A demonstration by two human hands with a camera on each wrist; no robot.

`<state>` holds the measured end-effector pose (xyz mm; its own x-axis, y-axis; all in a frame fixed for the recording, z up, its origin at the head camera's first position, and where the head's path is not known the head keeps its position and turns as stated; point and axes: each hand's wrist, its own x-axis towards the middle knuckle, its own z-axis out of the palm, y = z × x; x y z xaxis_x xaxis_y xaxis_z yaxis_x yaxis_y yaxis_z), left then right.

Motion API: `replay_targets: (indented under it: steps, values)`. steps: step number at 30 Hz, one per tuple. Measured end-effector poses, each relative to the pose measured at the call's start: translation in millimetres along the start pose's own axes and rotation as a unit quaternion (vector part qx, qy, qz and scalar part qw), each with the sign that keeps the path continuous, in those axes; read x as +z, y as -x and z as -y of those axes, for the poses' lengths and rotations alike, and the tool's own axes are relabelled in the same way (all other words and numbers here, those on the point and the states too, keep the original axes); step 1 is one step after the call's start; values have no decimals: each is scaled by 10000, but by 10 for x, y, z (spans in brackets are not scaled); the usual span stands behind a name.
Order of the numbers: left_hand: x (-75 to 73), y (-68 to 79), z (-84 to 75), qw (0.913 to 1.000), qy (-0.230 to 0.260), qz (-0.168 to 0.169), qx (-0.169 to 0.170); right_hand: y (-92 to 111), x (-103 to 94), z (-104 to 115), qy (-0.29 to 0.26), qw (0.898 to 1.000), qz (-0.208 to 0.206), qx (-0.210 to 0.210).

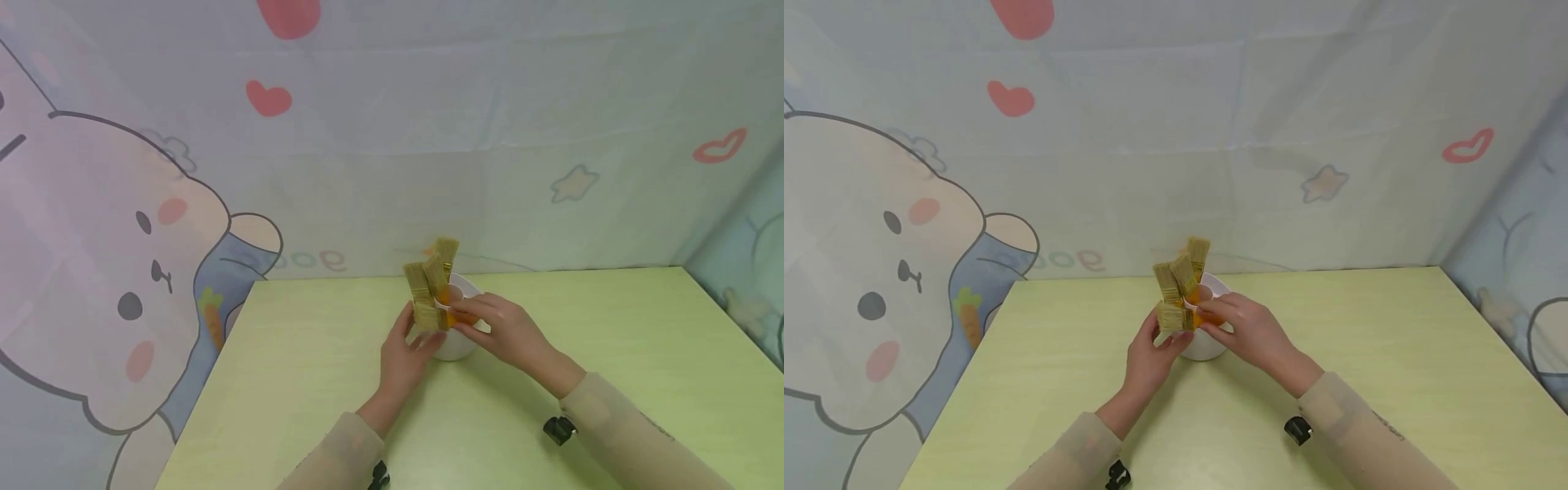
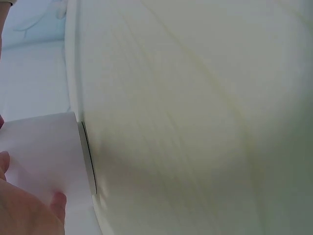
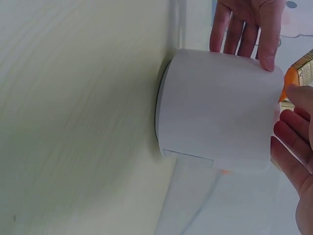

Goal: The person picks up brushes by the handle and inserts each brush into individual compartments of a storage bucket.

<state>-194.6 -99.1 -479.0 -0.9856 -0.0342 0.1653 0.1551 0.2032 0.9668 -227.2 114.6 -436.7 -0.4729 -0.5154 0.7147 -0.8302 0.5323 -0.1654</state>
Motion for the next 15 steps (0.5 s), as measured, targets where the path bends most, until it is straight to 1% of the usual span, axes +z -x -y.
replay_targets:
  steps: [9,15]
  values:
    - [-25,5,-12,9999,-97,115,-33,56,-190,-49,81,9999,-80,-29]
    - [-90,-1,-10,9994,-256,239,-84,60,-276,-76,62,9999,51,71]
